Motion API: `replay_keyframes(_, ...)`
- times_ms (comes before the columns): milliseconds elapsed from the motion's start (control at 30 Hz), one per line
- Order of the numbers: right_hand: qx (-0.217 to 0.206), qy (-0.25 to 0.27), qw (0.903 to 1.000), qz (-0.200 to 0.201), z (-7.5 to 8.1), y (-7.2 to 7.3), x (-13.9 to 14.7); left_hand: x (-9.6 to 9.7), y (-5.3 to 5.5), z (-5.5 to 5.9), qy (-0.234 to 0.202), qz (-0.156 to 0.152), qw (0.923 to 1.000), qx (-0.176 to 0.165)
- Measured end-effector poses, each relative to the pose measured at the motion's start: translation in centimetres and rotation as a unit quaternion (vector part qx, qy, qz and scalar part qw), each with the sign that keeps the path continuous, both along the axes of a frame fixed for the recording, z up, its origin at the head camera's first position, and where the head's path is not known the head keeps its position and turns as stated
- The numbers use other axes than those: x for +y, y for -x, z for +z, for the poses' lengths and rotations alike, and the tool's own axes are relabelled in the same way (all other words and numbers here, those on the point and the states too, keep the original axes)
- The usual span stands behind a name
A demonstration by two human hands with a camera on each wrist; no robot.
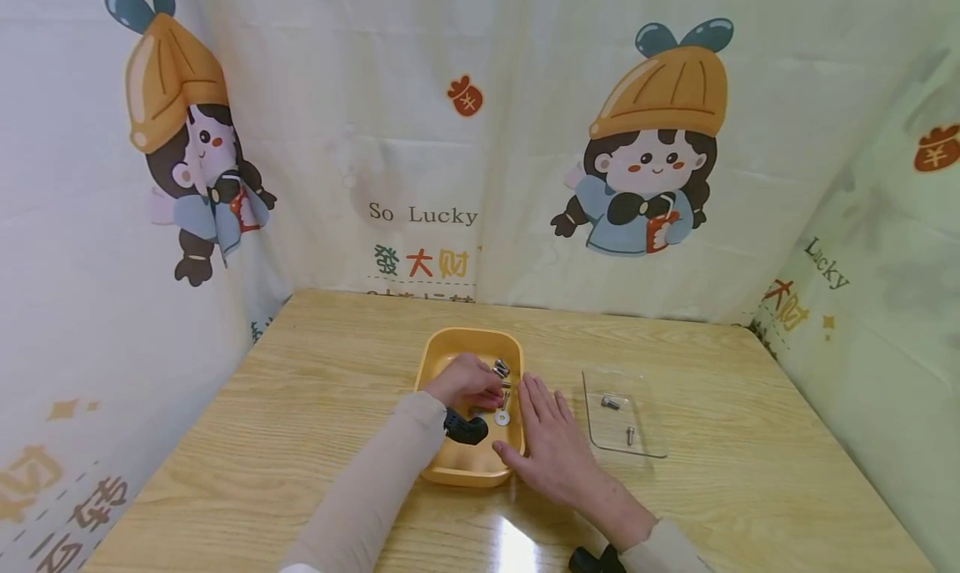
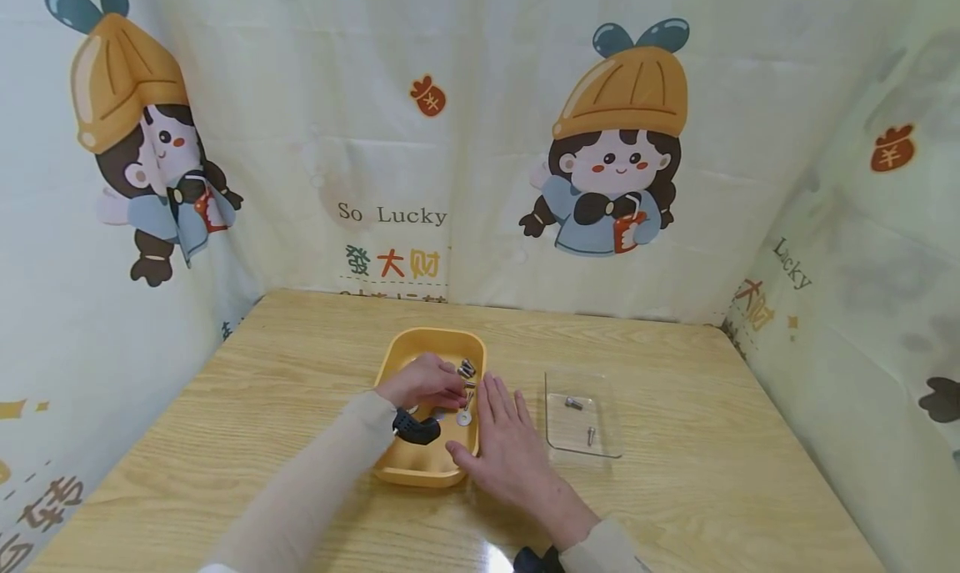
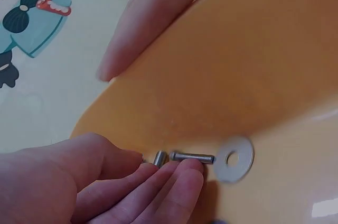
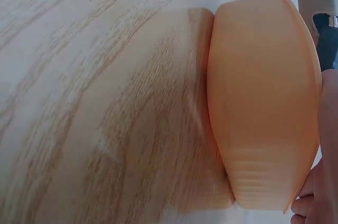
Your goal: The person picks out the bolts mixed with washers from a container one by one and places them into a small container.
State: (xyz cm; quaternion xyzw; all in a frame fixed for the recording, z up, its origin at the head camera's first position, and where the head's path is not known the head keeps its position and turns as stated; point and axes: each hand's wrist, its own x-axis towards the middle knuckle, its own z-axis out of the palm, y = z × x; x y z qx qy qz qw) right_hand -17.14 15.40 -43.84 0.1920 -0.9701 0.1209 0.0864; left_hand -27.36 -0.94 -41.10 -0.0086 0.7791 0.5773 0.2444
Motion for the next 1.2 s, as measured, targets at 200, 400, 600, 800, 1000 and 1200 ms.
replay_keyframes(200,0.004,0.001,1.0,0.002,0.0,0.1,-0.1,0.6,-0.1,0.0,-0.018,-0.001,0.9997,-0.013)
replay_keyframes(400,0.001,0.004,1.0,0.004,0.0,0.1,-0.1,0.7,0.1,-0.3,-0.025,0.003,0.9994,-0.022)
replay_keyframes(600,0.002,0.007,1.0,0.003,0.0,0.1,-0.2,0.9,0.3,-1.0,-0.028,0.008,0.9991,-0.029)
replay_keyframes(800,-0.008,0.004,1.0,0.004,0.1,0.1,-0.2,1.2,0.5,-1.6,-0.033,0.021,0.9988,-0.029)
replay_keyframes(1000,-0.013,0.001,0.9999,0.001,0.2,0.1,-0.3,1.3,0.4,-1.5,-0.039,0.026,0.9984,-0.033)
replay_keyframes(1200,-0.013,0.001,0.9999,0.002,0.3,0.0,-0.2,1.3,0.3,-1.2,-0.042,0.017,0.9985,-0.031)
